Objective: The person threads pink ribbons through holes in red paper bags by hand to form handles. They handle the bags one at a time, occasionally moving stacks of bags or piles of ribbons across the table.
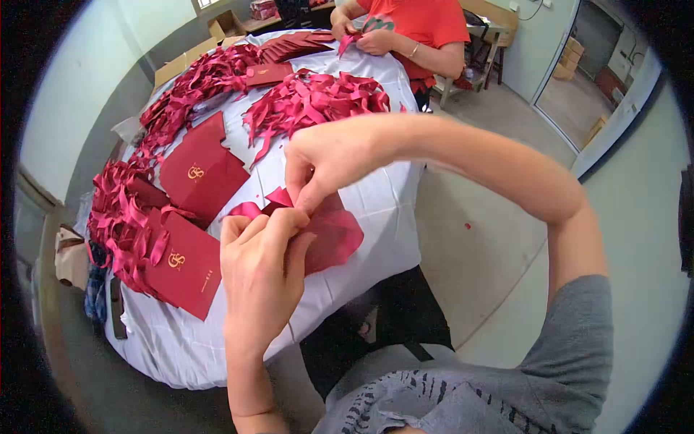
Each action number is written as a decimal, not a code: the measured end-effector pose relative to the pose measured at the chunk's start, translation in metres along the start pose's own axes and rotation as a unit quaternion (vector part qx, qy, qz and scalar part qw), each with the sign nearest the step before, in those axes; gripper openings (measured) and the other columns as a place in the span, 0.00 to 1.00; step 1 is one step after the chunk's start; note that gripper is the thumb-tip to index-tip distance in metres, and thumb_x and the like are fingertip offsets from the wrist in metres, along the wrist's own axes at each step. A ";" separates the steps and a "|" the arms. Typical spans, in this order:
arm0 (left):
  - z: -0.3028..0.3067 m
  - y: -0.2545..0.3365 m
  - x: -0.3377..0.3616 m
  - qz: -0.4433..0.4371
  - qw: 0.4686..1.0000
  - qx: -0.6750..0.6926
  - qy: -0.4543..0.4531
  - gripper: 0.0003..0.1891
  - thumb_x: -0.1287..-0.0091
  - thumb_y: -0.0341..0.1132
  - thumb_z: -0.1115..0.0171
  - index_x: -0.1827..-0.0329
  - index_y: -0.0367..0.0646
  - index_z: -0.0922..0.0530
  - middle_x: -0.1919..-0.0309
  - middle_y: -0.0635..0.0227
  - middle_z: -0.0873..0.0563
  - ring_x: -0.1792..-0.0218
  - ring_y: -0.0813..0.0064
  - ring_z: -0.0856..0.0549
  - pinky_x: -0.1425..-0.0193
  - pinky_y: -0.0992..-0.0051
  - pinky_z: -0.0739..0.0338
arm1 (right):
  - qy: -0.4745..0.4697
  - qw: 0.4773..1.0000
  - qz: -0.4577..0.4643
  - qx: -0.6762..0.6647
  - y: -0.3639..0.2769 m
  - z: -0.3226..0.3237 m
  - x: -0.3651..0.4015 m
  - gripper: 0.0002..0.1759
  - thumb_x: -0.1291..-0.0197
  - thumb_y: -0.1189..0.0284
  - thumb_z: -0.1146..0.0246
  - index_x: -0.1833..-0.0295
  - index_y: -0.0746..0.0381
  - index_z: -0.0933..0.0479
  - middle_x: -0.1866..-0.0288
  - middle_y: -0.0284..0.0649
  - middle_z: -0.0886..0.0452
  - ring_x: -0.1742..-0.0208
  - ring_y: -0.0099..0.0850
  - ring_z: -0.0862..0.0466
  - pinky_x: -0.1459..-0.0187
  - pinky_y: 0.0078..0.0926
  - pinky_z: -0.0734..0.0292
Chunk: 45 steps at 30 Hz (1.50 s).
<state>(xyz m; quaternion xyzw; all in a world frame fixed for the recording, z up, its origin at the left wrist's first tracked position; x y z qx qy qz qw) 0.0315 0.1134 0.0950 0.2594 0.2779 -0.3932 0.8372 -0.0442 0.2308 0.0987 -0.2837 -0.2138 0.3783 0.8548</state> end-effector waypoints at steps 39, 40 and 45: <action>-0.006 0.005 0.004 -0.008 0.997 -0.072 -0.012 0.06 0.46 0.29 0.33 0.68 0.43 0.23 0.77 0.69 0.20 0.75 0.70 0.24 0.62 0.69 0.35 | 0.055 0.933 0.125 -0.334 0.033 -0.012 0.007 0.15 0.44 0.66 0.33 0.54 0.65 0.20 0.65 0.29 0.21 0.62 0.17 0.26 0.58 0.18 0.30; -0.006 0.005 0.004 -0.009 0.997 -0.070 -0.008 0.06 0.46 0.29 0.33 0.68 0.43 0.23 0.78 0.69 0.20 0.75 0.70 0.24 0.62 0.69 0.35 | 0.039 0.950 0.117 -0.286 0.033 -0.012 0.005 0.16 0.45 0.69 0.32 0.52 0.64 0.20 0.62 0.28 0.21 0.62 0.17 0.27 0.60 0.18 0.31; -0.007 0.006 0.003 -0.011 0.998 -0.061 -0.001 0.05 0.46 0.29 0.33 0.71 0.43 0.23 0.77 0.69 0.20 0.75 0.70 0.24 0.63 0.70 0.36 | 0.127 0.957 0.124 -0.228 0.024 -0.011 0.006 0.14 0.46 0.68 0.32 0.59 0.66 0.19 0.70 0.28 0.22 0.68 0.16 0.27 0.66 0.17 0.32</action>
Point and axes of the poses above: each hand's wrist, its own x-axis away from the middle knuckle, its own z-axis out of the back of the hand, y = z × x, the point moved 5 cm from there along -x, towards the middle knuckle
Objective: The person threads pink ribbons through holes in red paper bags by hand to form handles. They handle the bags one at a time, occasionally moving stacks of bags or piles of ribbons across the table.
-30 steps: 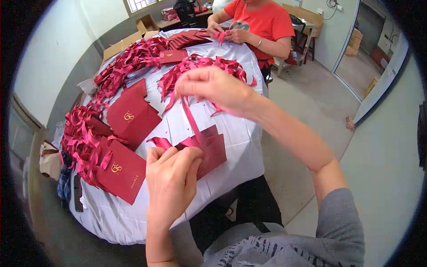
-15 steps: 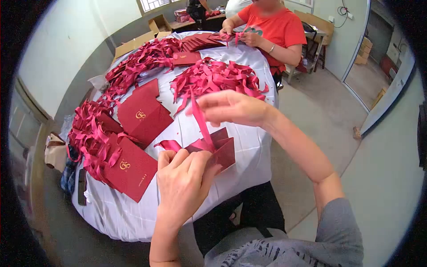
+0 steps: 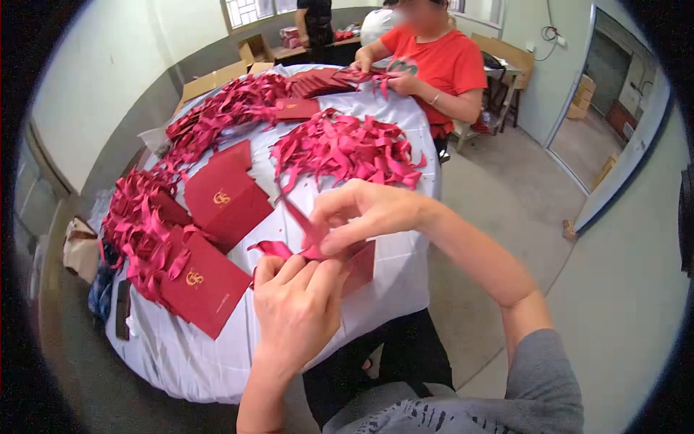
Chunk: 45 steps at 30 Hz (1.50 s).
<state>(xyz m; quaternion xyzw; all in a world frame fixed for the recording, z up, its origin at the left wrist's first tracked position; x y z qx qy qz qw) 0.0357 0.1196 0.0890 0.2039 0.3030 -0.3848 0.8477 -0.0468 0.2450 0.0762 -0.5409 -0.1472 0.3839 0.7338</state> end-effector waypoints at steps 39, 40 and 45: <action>0.003 0.004 0.006 -0.025 0.999 -0.013 0.026 0.07 0.44 0.35 0.34 0.73 0.46 0.23 0.80 0.72 0.22 0.75 0.72 0.23 0.64 0.69 0.36 | 0.036 0.996 -0.079 -0.037 -0.017 -0.016 0.009 0.12 0.43 0.70 0.34 0.58 0.67 0.20 0.65 0.33 0.19 0.61 0.18 0.22 0.58 0.18 0.27; 0.003 0.004 0.006 -0.024 0.999 -0.012 0.026 0.07 0.44 0.35 0.34 0.73 0.46 0.23 0.81 0.72 0.22 0.75 0.72 0.23 0.64 0.69 0.36 | 0.061 0.990 -0.083 -0.100 -0.016 -0.017 0.011 0.10 0.43 0.72 0.35 0.58 0.67 0.20 0.64 0.32 0.19 0.61 0.17 0.23 0.58 0.18 0.27; 0.003 0.002 0.006 -0.023 0.999 -0.002 0.032 0.07 0.44 0.36 0.34 0.72 0.45 0.22 0.81 0.72 0.22 0.75 0.72 0.24 0.64 0.69 0.36 | 0.106 0.979 -0.047 -0.170 -0.023 -0.023 0.014 0.11 0.40 0.75 0.38 0.52 0.64 0.25 0.60 0.34 0.19 0.58 0.19 0.21 0.53 0.20 0.25</action>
Point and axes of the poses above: each hand's wrist, its own x-axis away from the middle knuckle, its own z-axis out of the back of the hand, y = z × x, the point moved 5 cm from there along -x, towards the middle knuckle
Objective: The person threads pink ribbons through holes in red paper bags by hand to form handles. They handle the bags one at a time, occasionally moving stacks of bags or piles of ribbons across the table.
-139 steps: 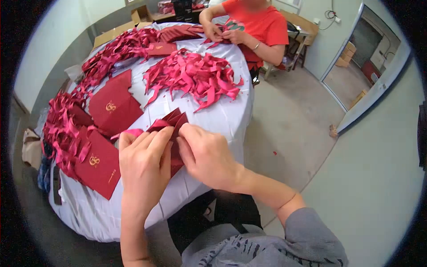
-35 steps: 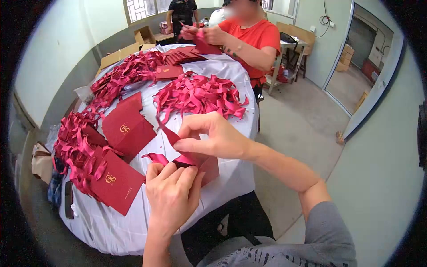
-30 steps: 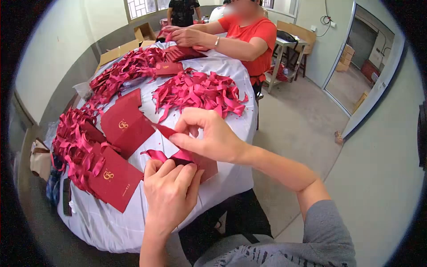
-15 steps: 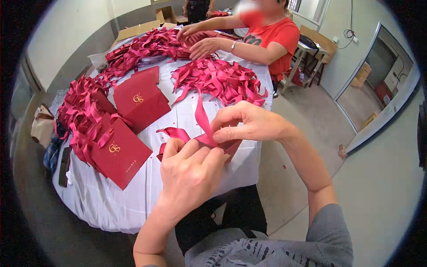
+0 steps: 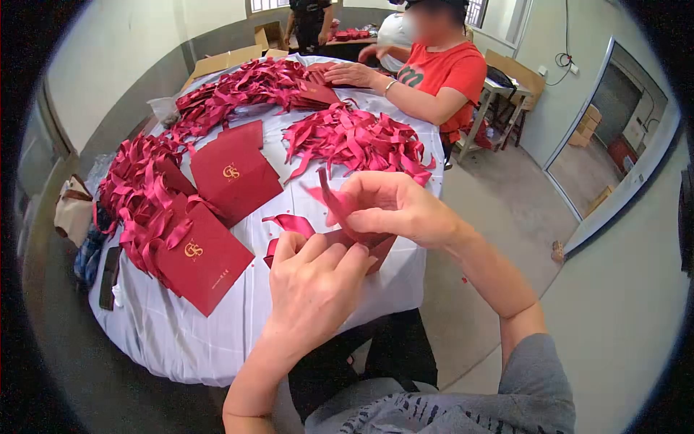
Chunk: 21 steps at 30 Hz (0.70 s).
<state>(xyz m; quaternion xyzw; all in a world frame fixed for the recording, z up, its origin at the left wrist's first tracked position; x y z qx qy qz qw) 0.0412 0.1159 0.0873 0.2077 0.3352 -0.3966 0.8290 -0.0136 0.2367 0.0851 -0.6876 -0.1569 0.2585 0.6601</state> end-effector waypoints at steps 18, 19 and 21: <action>-0.005 -0.003 -0.003 -0.012 1.000 -0.010 0.008 0.07 0.44 0.35 0.34 0.73 0.45 0.24 0.83 0.73 0.25 0.77 0.73 0.26 0.65 0.70 0.37 | 0.055 0.985 0.163 -0.010 -0.012 0.007 0.002 0.10 0.28 0.68 0.51 0.54 0.65 0.31 0.60 0.38 0.20 0.54 0.26 0.20 0.48 0.24 0.25; -0.005 -0.003 -0.003 -0.016 1.000 -0.009 0.008 0.07 0.44 0.35 0.34 0.73 0.45 0.24 0.83 0.73 0.25 0.77 0.73 0.26 0.65 0.70 0.37 | 0.047 0.984 0.169 -0.038 -0.012 0.004 0.001 0.10 0.28 0.68 0.52 0.54 0.65 0.32 0.59 0.39 0.20 0.53 0.27 0.19 0.47 0.25 0.25; -0.005 -0.003 -0.003 -0.008 1.000 -0.005 0.002 0.07 0.44 0.35 0.34 0.72 0.44 0.23 0.82 0.73 0.24 0.77 0.73 0.25 0.64 0.69 0.37 | 0.033 0.988 0.152 -0.026 -0.012 0.005 0.004 0.09 0.27 0.69 0.54 0.50 0.63 0.33 0.55 0.43 0.20 0.49 0.31 0.20 0.44 0.30 0.27</action>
Point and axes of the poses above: each hand's wrist, its own x-axis away from the middle knuckle, its own z-axis out of the back of the hand, y = z × x, the point moved 5 cm from there along -x, towards the middle knuckle
